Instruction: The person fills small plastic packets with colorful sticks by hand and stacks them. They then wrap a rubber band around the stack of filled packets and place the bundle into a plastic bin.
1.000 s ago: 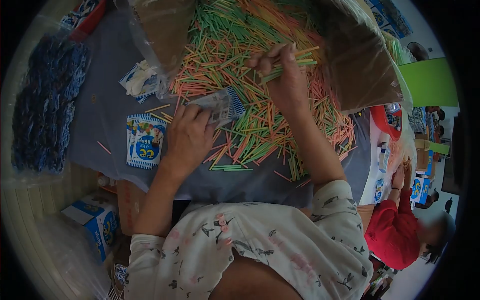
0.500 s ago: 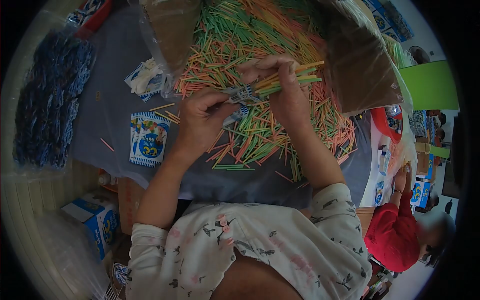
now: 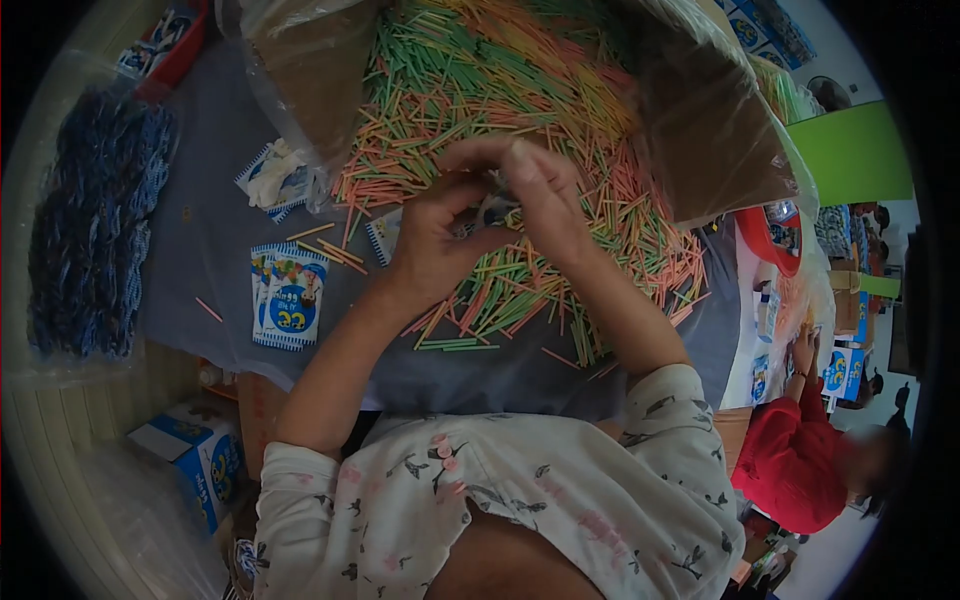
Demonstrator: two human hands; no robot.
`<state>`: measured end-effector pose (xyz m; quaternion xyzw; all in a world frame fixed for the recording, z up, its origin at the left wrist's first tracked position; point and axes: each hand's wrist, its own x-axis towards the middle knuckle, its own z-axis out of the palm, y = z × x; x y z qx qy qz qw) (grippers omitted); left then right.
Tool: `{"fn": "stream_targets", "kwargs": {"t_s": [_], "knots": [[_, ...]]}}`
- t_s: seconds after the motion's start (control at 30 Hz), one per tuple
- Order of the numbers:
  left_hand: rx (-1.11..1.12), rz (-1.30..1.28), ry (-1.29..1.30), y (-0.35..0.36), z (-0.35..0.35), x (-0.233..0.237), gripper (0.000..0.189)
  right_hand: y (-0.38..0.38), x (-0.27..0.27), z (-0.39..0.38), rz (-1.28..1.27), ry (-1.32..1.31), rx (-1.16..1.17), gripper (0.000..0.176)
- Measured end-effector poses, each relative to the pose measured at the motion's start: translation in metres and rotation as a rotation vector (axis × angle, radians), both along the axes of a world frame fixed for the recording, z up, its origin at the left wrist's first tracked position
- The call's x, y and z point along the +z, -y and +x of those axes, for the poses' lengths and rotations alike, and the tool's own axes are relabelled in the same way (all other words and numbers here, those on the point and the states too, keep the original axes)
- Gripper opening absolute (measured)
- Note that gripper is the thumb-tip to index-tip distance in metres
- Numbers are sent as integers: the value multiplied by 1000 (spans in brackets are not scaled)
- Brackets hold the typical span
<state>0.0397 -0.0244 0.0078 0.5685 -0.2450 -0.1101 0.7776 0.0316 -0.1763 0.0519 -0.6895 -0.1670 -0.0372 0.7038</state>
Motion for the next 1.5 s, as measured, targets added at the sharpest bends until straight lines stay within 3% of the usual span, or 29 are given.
{"fn": "stream_targets", "kwargs": {"t_s": [0.07, 0.27, 0.33, 0.37, 0.43, 0.5, 0.57, 0.7, 0.77, 0.9, 0.97, 1.07, 1.13, 1.2, 1.23, 1.27, 1.3, 1.37, 1.43, 1.5], "knots": [[105, 252, 311, -8, -3, -3, 34, -11, -5, -9, -98, 47, 7, 43], [311, 470, 437, -43, -27, 11, 28, -22, -9, -7, -135, 192, -51, 43], [355, 505, 455, -64, -35, 18, 26, -7, -10, 5, 131, -94, -67, 33], [397, 540, 469, -72, -35, 20, 24, 5, -11, 12, 129, -88, -65, 33], [367, 428, 319, -82, -35, 16, 23, 26, -16, 17, -244, 10, -248, 24], [370, 321, 160, -87, -37, 16, 22, 31, -4, 7, -235, 67, -168, 21], [343, 465, 409, -76, -32, 27, 23, 23, 14, 0, -314, 300, -30, 22], [300, 386, 509, -57, -28, 28, 21, -13, 30, -25, -434, 335, 153, 25], [217, 457, 421, -62, -31, 22, 27, -16, 24, -29, -548, 320, 74, 23], [275, 342, 227, -74, -49, 14, 37, -23, 12, -41, -496, 383, 27, 19], [265, 376, 14, -86, -55, 14, 43, -32, 3, -47, -590, 344, 185, 17], [326, 262, -24, -103, -58, 15, 42, -17, -2, -20, -568, 244, 249, 14], [351, 392, 10, -135, -56, 8, 43, 8, -13, 11, -686, 270, -21, 13], [552, 948, 227, -151, -56, 6, 48, 45, -27, 44, -851, 378, -303, 11], [562, 948, 227, -147, -57, 9, 48, 65, -32, 61, -1031, 361, -380, 14], [678, 1187, 486, -137, -59, 16, 51, 78, -35, 79, -1208, 340, -461, 18], [781, 1419, 755, -126, -60, 23, 54, 80, -32, 97, -1205, 340, -461, 18], [682, 1293, 778, -99, -54, 36, 50, 84, -31, 119, -1631, 246, -521, 27], [601, 1168, 788, -70, -43, 29, 46, 78, -33, 132, -1719, 239, -516, 31], [299, 1132, 825, -47, -32, 1, 29, 72, -34, 140, -1803, 236, -524, 36]]}}
